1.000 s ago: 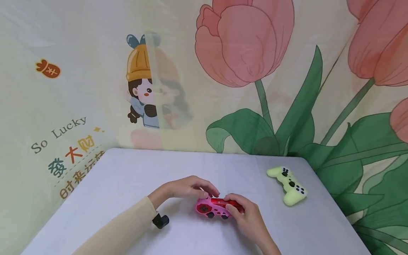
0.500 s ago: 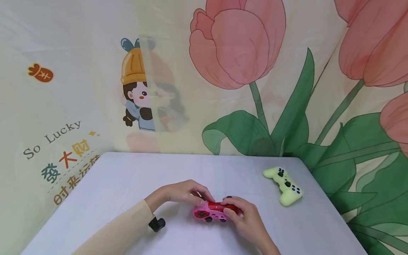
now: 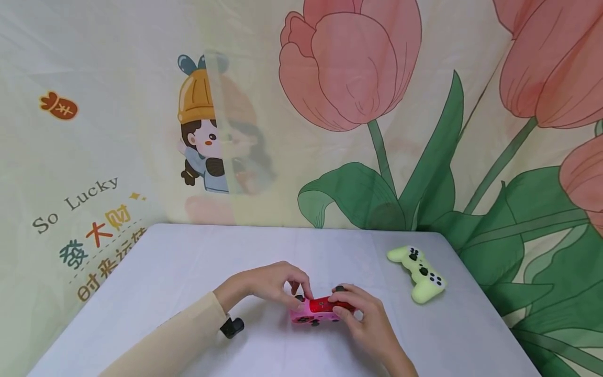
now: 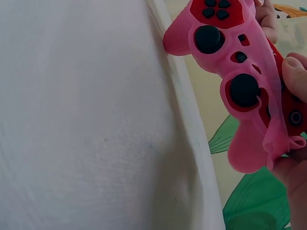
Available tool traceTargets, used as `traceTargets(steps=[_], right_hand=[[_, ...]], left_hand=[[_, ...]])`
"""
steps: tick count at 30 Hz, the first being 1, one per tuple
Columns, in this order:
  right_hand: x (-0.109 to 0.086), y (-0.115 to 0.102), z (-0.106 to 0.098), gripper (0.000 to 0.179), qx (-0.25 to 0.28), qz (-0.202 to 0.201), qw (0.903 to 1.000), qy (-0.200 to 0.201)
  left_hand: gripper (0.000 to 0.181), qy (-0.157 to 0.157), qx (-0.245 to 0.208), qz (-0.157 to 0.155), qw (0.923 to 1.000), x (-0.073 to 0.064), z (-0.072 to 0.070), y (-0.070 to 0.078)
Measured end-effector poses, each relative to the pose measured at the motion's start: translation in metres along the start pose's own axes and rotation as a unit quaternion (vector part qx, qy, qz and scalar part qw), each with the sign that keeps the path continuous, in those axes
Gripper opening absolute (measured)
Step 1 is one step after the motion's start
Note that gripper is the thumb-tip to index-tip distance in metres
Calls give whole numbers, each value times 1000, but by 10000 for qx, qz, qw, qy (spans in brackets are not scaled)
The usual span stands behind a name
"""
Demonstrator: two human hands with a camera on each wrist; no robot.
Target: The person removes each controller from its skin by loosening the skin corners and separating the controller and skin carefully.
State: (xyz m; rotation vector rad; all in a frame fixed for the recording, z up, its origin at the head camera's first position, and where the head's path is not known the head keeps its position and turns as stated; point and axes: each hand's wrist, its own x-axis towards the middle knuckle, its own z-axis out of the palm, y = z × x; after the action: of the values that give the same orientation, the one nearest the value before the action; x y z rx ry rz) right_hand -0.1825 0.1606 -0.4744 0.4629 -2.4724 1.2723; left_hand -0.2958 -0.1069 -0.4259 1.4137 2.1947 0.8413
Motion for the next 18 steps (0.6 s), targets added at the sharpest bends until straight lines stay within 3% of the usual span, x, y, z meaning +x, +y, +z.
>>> traceTargets(steps=[8, 18], right_hand=[[1, 9, -2, 49, -155, -1265, 9918, -126], [1, 9, -6, 48, 4, -1497, 9883, -294]], left_hand=[[20, -251, -309, 250, 9989, 6, 5, -2], [23, -530, -278, 297, 9978, 14, 6, -1]])
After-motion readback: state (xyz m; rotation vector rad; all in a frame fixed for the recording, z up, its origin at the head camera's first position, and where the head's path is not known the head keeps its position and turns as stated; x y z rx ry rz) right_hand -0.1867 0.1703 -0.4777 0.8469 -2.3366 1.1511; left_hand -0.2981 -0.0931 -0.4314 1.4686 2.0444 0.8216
